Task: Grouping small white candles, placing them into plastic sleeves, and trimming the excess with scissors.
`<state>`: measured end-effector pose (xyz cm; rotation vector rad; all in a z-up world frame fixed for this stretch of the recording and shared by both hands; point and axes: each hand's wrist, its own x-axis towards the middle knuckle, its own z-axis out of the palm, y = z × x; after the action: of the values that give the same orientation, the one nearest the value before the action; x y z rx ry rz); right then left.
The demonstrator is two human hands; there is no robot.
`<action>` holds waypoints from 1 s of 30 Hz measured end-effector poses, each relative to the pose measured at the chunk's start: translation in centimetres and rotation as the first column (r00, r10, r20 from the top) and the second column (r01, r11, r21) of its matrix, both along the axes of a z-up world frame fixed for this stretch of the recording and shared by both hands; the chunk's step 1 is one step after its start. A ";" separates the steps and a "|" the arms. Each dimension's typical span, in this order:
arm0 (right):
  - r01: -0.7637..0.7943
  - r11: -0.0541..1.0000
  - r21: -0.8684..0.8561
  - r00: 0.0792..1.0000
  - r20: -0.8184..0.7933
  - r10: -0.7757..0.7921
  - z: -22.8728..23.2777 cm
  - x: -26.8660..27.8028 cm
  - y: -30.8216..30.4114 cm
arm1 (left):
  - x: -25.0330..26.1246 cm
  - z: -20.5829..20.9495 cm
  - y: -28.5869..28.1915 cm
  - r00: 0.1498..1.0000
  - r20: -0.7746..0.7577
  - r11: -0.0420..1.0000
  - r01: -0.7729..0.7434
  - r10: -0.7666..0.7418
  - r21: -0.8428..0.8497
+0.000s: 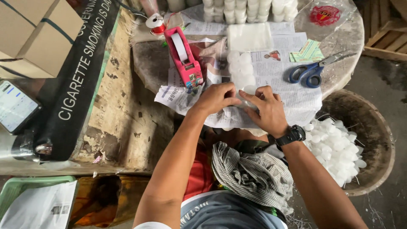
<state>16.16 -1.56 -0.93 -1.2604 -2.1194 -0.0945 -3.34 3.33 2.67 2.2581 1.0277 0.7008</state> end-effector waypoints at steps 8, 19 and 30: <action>-0.022 0.995 -0.097 0.999 -0.045 0.018 0.0 0.5 0.0 | -0.7 0.9 -1.1 1.000 -0.007 1.000 -0.015 0.015 -0.015; -0.037 0.999 -0.037 0.989 -0.142 0.032 0.2 0.9 -1.0 | 0.4 -1.3 -2.6 0.977 -0.082 0.939 -0.163 0.196 0.303; -0.012 0.995 -0.095 0.984 -0.178 -0.005 0.4 0.9 -1.2 | 1.5 -0.8 -3.5 0.954 -0.202 0.668 0.004 0.220 0.744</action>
<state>17.04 -2.73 -0.50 -1.2706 -1.9924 0.1192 -1.83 -0.16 1.85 3.0963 1.1529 1.0147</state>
